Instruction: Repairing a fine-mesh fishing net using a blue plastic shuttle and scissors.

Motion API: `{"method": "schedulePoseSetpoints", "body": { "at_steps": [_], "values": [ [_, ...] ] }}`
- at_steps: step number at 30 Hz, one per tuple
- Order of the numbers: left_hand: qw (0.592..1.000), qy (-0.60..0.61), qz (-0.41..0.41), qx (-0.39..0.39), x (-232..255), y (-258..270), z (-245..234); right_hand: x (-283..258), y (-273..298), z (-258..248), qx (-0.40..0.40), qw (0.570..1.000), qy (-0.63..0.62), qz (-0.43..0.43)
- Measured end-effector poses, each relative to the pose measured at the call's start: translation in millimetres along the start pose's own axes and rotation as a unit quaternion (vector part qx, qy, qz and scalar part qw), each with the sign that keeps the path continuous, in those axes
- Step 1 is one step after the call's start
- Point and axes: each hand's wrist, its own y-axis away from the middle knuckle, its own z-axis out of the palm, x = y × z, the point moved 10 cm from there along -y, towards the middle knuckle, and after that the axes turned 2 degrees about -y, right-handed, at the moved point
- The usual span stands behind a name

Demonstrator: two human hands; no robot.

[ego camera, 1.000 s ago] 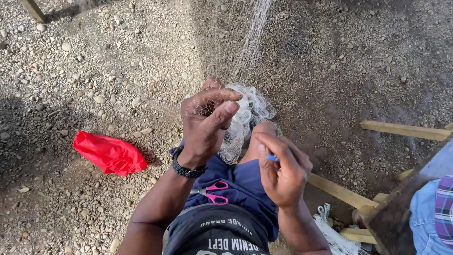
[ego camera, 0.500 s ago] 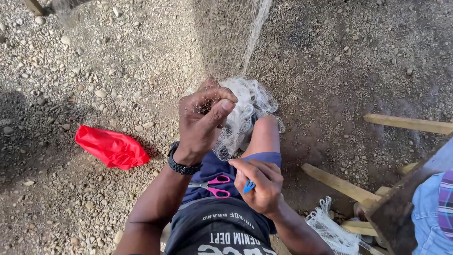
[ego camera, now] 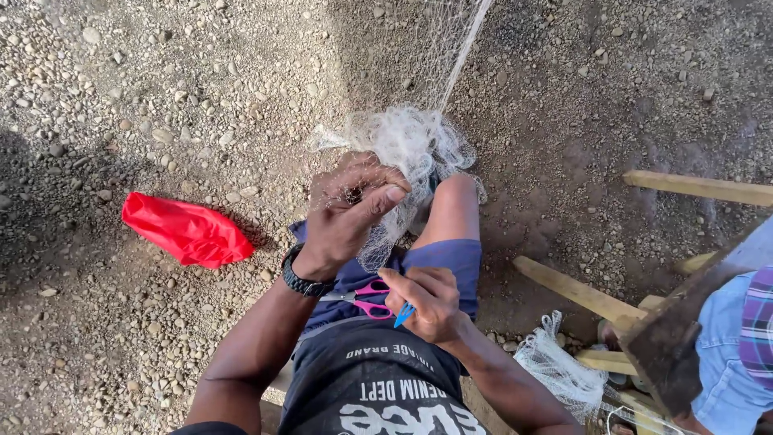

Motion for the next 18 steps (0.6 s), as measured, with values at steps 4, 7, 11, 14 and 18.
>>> {"method": "schedulePoseSetpoints", "body": {
  "at_steps": [4, 7, 11, 14, 18],
  "values": [
    [1.000, 0.006, -0.009, 0.001, 6, -3, 1, 4, -2, -2, 0.000, 1.000, 0.007, 0.001],
    [1.000, 0.009, -0.013, 0.008, 12, -9, -1, 3, -18, -14, 0.006, 0.999, 0.040, 0.006],
    [0.999, -0.035, 0.000, 0.035, 28, -19, -7, -2, -37, -35, 0.039, 0.996, 0.075, 0.020],
    [0.994, -0.084, 0.016, 0.069, 49, -26, -9, 2, -38, -43, 0.073, 0.990, 0.120, -0.008],
    [0.993, -0.056, 0.024, 0.099, 73, -37, -13, 0, -51, -48, 0.109, 0.985, 0.126, -0.043]
  ]
}}
